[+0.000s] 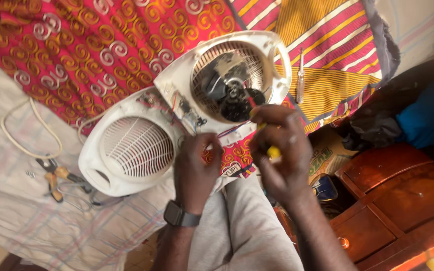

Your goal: The person removes the front grille of a white electric fan using a screwdriver, then uses the screwdriver to loosen and remove the central hub nut to detach the fan blades from the motor shaft. The person handles the fan body, grille, and blades throughout.

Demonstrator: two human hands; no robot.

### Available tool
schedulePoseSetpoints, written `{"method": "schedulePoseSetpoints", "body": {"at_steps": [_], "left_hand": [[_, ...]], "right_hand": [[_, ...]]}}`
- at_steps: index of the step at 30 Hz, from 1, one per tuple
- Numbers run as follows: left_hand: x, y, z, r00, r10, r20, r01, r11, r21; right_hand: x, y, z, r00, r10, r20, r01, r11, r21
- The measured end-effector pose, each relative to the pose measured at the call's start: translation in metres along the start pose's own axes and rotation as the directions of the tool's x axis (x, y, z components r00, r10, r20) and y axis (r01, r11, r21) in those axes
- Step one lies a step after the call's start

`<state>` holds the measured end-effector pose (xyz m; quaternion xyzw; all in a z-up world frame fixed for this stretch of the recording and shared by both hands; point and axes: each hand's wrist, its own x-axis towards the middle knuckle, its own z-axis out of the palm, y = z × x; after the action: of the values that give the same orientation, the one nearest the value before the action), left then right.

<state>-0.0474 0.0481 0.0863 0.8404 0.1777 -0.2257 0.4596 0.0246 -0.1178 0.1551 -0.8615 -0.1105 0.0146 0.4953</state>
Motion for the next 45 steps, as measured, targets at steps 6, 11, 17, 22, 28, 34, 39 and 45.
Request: {"method": "schedulePoseSetpoints", "body": {"at_steps": [6,11,17,22,28,34,39,45], "left_hand": [[0.091,0.045,0.005,0.955,0.257,-0.145,-0.245,0.965,0.095],[0.109,0.043,0.026,0.990,-0.080,-0.118,0.050,0.970,-0.239],[0.104,0.015,0.029,0.976,-0.218,-0.022,0.196,0.912,-0.360],[0.109,0.008,0.034,0.961,-0.275,0.002,0.252,0.880,-0.403],[0.109,0.013,0.034,0.959,-0.284,0.003,0.252,0.848,-0.465],[0.108,0.017,0.036,0.971,-0.237,0.011,0.210,0.835,-0.509],[0.109,0.018,0.038,0.955,-0.294,0.038,0.255,0.749,-0.611],[0.104,0.023,0.039,0.944,-0.325,0.046,0.280,0.725,-0.629]], "right_hand": [[0.003,0.030,-0.003,0.999,-0.006,-0.048,0.017,0.970,0.243],[0.015,0.035,-0.009,0.976,0.186,0.114,-0.217,0.849,0.482],[0.019,0.040,-0.016,0.990,0.104,0.096,-0.129,0.943,0.307],[0.025,0.057,-0.009,0.943,0.133,0.305,-0.292,0.773,0.564],[0.033,0.050,-0.026,0.961,0.240,0.137,-0.276,0.802,0.531],[0.041,0.056,-0.018,0.967,0.205,0.148,-0.252,0.741,0.622],[0.041,0.047,-0.014,0.960,0.267,0.080,-0.265,0.788,0.556],[0.040,0.049,-0.012,0.972,0.170,0.162,-0.235,0.760,0.607]]}}
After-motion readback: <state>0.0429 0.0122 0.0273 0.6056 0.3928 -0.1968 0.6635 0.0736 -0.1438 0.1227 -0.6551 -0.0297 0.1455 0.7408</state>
